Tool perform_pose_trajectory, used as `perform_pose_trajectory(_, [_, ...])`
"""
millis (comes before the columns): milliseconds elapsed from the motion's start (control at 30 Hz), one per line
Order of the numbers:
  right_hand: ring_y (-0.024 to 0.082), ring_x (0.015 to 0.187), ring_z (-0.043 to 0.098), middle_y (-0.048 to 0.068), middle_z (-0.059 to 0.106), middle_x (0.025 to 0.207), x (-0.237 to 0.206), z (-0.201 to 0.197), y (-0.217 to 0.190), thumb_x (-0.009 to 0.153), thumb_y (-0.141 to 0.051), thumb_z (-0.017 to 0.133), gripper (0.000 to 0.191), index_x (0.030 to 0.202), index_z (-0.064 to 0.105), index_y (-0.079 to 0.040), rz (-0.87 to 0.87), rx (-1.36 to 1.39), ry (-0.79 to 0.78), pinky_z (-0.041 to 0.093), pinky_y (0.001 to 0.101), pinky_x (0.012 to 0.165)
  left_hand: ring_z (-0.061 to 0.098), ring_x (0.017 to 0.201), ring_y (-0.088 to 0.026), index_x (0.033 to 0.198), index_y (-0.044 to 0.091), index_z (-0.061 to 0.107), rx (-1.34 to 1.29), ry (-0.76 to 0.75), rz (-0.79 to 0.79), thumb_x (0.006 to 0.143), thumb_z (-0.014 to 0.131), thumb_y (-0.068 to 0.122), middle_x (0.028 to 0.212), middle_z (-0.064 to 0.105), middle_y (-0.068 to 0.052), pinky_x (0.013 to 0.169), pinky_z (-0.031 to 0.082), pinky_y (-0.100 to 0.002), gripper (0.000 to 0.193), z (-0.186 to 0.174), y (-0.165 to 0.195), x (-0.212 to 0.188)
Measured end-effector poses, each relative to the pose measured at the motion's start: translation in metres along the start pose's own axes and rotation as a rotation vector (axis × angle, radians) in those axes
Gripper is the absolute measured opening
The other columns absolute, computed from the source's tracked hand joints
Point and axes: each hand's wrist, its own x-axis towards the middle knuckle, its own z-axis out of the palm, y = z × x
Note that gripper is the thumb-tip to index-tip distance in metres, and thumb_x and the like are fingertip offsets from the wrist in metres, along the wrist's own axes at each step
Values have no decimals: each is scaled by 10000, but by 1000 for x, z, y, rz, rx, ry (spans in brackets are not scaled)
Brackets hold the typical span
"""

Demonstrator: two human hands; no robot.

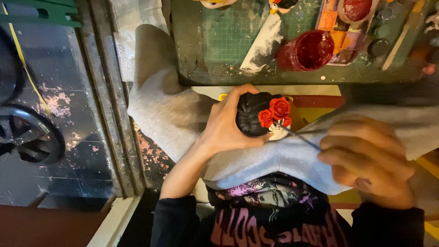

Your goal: The person sits on the floor holding a small skull-and-rose figurine on their lap and paints its details with a fine brush. They dip the brush into a jar of red paint on the table, paint the red flower and face details, turn the figurine to reach different sides, and steady it with their hand while working.

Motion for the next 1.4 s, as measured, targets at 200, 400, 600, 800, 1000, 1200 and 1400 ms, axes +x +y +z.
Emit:
perform_pose_trajectory(200, [323,804,684,134,652,789,-2,2,1,936,57,572,86,867,615,28,63,-54,82,610,499,768,748,1069,-282,1357,115,483,-17,15,11,630,942,355,1163,732,-114,974,593,-376,892,1,0,1])
perform_pose_trajectory(400, [277,772,666,113,645,792,3,2,1,967,-41,607,118,879,604,37,-64,57,18,597,488,742,752,1095,-271,1357,115,488,-32,13,18,631,943,348,1189,724,-119,989,595,-370,887,0,1,1])
perform_pose_trajectory(600, [279,776,663,121,644,780,0,3,-3,1003,-73,617,180,859,612,34,81,7,26,599,489,749,748,1086,-274,1347,110,497,-42,2,-11,599,944,333,1183,721,-123,983,591,-371,899,-1,1,1])
perform_pose_trajectory(800, [291,791,666,129,640,795,-6,4,7,985,-127,635,208,876,621,50,-67,26,7,591,482,743,748,1090,-271,1358,106,487,-45,7,-12,614,948,336,1180,723,-121,983,588,-370,905,-1,1,1])
perform_pose_trajectory(1000, [298,762,665,127,653,792,-7,1,6,953,-80,663,155,869,633,47,-154,36,-60,587,476,714,755,1076,-266,1355,114,477,-54,5,-3,614,943,333,1169,732,-115,974,594,-364,902,-1,2,0])
perform_pose_trajectory(1200, [301,768,669,136,644,781,-1,2,-2,918,52,585,74,857,628,59,0,-33,67,609,477,733,757,1078,-262,1353,111,480,-55,9,-11,617,945,336,1168,737,-119,975,594,-359,900,-2,5,1])
perform_pose_trajectory(1400, [261,776,689,115,667,777,2,7,-3,896,101,581,88,883,641,37,-96,-4,146,618,436,735,760,1079,-262,1356,111,491,-53,7,-20,612,943,347,1165,738,-121,980,596,-363,901,-2,5,0])
